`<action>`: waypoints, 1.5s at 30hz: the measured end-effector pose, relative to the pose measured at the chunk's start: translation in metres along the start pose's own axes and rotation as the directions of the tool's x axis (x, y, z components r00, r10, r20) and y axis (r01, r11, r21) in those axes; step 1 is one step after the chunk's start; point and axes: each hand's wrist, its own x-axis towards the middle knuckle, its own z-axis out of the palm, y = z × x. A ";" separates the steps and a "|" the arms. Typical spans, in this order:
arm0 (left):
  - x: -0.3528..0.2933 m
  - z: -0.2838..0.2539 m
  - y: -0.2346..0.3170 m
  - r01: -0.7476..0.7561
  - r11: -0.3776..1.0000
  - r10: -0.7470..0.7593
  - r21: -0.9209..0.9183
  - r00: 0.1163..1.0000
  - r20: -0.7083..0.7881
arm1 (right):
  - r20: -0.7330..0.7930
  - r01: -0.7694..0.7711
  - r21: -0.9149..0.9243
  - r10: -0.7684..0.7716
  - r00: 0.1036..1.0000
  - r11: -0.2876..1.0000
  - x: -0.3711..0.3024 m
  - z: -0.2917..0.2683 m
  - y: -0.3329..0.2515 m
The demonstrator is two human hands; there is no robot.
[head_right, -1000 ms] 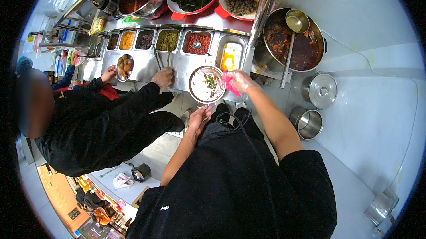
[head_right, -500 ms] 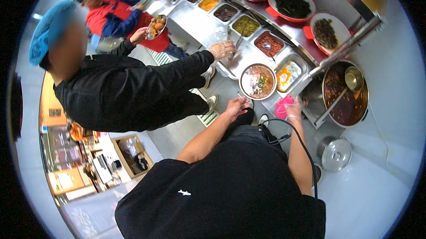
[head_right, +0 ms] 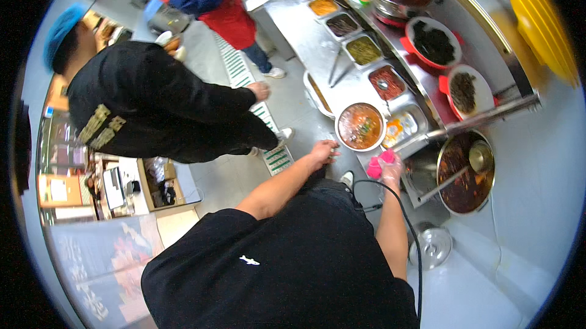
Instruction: The person assembles multiple noodle bowls by adding various toppings from containers, ladling broth from a large pot, and placing fried items on top. The finished bowls are placed on a counter for service.
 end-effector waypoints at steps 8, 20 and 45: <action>0.000 -0.016 0.014 0.059 0.998 -0.059 0.000 0.995 0.085 | -0.008 0.017 -0.120 -0.019 1.000 0.993 -0.006 -0.003 -0.004; 0.009 -0.047 0.047 0.114 0.961 -0.198 0.252 0.920 0.337 | -0.036 -0.056 -0.149 0.051 0.998 0.987 -0.002 -0.003 -0.019; 0.016 -0.082 0.097 -0.089 0.986 0.039 0.142 0.945 0.326 | 0.007 0.068 -0.447 -0.072 0.997 0.892 0.082 0.061 -0.131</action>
